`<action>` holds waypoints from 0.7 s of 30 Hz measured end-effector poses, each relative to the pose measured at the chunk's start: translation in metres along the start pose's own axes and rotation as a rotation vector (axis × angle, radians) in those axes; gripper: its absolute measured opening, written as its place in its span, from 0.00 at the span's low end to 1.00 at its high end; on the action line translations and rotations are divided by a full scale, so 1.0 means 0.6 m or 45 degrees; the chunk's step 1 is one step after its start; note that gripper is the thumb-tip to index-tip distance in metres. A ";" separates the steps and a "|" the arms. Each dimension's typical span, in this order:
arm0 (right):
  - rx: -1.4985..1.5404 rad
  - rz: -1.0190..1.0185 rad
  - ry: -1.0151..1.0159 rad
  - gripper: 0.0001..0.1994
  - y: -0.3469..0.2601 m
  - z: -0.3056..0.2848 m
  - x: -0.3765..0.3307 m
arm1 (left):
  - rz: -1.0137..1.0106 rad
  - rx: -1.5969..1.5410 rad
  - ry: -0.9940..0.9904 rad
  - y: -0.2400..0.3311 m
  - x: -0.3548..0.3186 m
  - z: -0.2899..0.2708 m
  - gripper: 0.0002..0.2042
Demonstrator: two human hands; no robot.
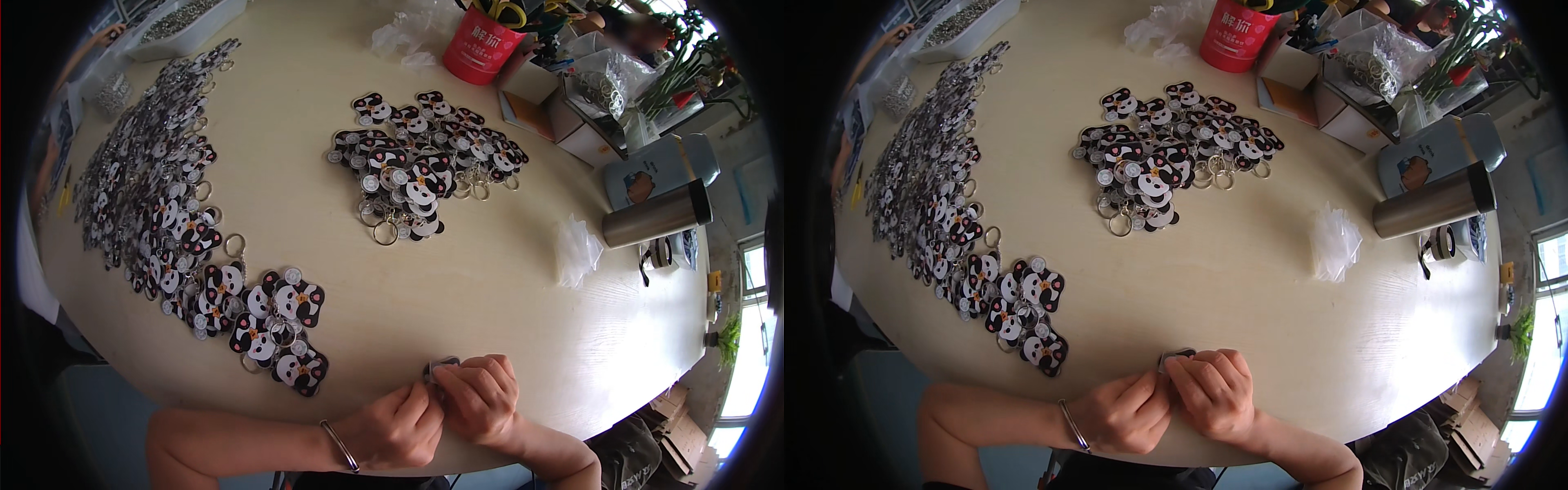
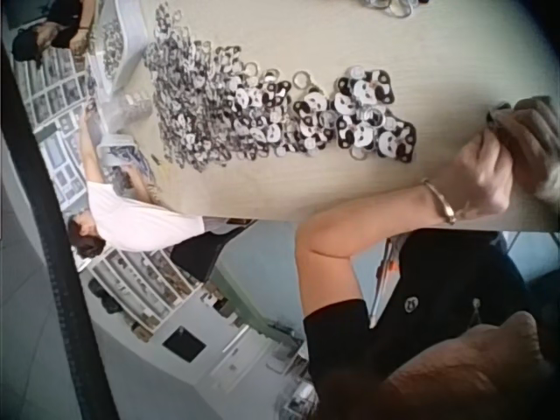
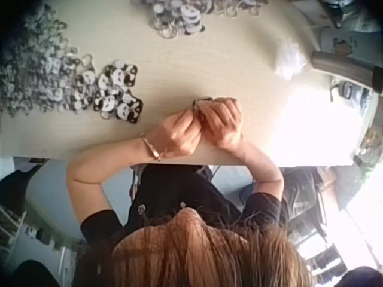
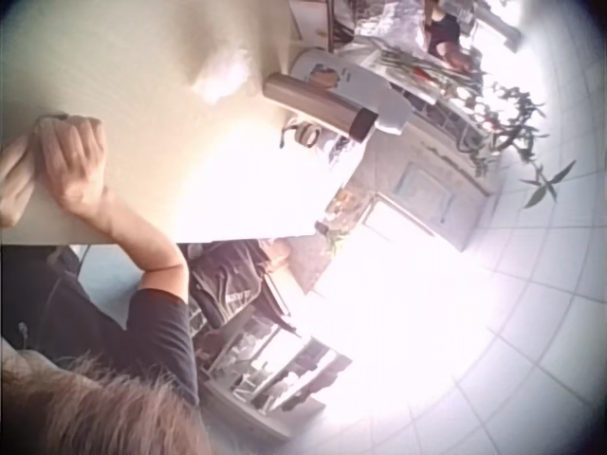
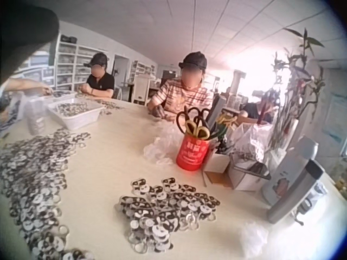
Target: Attaching metal rings to panda-themed charms to assemble keychains.
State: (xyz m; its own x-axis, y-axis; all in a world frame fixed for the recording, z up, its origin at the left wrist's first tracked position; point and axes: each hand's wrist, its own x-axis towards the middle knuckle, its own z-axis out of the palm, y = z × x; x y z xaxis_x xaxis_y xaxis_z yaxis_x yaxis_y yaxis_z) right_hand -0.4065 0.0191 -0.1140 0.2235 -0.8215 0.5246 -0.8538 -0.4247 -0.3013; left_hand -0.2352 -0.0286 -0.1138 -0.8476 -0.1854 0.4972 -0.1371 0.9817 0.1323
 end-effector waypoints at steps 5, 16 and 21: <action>0.115 -0.077 0.015 0.18 0.006 0.001 -0.010 | -0.001 -0.005 -0.014 0.003 -0.002 0.003 0.11; 0.112 -0.050 0.005 0.19 0.006 0.001 -0.001 | 0.031 -0.013 -0.012 -0.004 0.001 -0.004 0.10; 0.166 0.074 0.082 0.19 0.002 0.000 -0.006 | 0.064 0.005 0.058 -0.001 -0.003 0.011 0.11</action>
State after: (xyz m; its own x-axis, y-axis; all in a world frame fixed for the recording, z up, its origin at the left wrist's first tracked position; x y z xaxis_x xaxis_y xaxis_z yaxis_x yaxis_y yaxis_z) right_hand -0.4082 0.0217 -0.1166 0.1412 -0.8220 0.5517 -0.7951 -0.4262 -0.4315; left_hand -0.2368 -0.0288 -0.1203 -0.8294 -0.1377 0.5415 -0.0969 0.9899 0.1033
